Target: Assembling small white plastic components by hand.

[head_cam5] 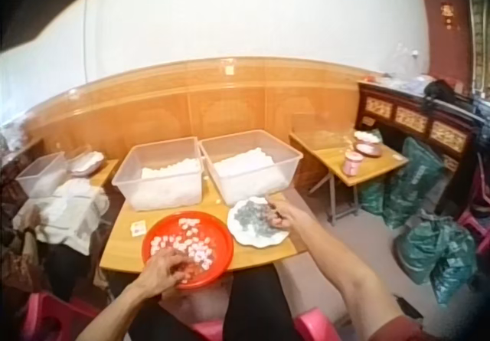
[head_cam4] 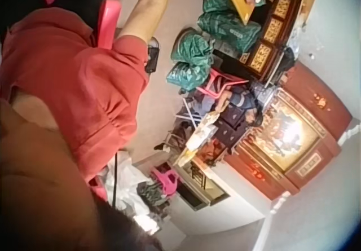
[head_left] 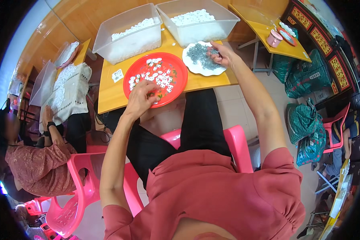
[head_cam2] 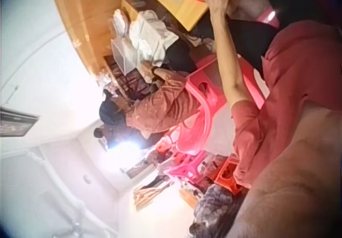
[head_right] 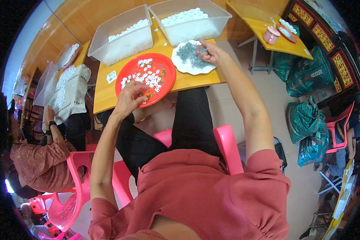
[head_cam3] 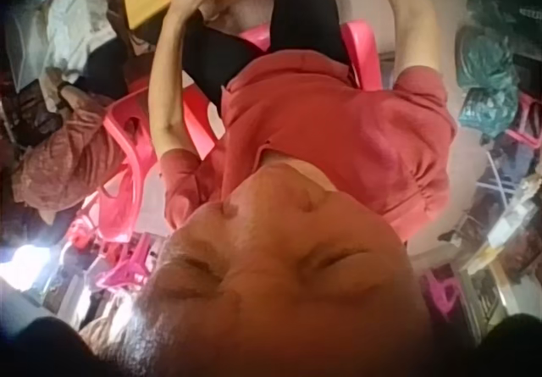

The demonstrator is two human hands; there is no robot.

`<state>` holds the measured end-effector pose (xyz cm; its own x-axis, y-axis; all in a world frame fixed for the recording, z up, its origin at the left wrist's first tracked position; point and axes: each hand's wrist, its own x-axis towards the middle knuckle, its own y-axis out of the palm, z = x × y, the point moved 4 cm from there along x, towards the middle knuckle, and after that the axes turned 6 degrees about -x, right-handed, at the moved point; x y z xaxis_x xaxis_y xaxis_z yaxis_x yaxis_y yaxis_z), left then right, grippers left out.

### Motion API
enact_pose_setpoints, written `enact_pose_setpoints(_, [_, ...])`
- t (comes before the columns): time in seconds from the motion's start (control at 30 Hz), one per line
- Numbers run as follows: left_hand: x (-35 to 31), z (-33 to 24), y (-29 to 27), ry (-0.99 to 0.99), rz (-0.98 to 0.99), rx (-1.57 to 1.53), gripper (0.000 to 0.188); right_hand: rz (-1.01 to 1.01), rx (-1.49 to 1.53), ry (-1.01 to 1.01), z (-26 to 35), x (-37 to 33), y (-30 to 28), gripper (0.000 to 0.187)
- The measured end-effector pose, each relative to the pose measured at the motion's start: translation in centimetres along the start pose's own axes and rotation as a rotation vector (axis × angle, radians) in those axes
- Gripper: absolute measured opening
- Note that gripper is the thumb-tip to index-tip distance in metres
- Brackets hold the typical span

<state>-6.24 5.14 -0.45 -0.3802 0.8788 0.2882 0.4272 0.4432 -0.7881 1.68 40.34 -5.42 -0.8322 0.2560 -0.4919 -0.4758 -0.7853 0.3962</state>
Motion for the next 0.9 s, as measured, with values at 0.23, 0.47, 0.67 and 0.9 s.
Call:
enact_pose_setpoints(0.23, [-0.1, 1.5, -1.9, -0.052, -0.112, 0.213, 0.029, -0.212, -0.861, -0.176, 1.5, -1.3, 2.9, 0.02])
enact_pose_setpoints(0.47, [-2.2, -0.9, -2.9, -0.053, -0.381, 0.044, 0.022, -0.248, -1.076, -0.395, 2.3, -0.6, 2.5, 0.015])
enact_pose_setpoints(0.67, [-6.0, -1.8, -2.9, -0.199, -0.529, -0.203, 0.016, -0.368, -1.117, -0.401, 3.0, -1.8, 2.6, 0.015])
enact_pose_setpoints(0.9, [-9.4, -0.6, -2.2, -0.284, -0.697, -0.348, 0.013, -0.233, -0.691, -0.231, 2.7, -1.8, 2.8, 0.02])
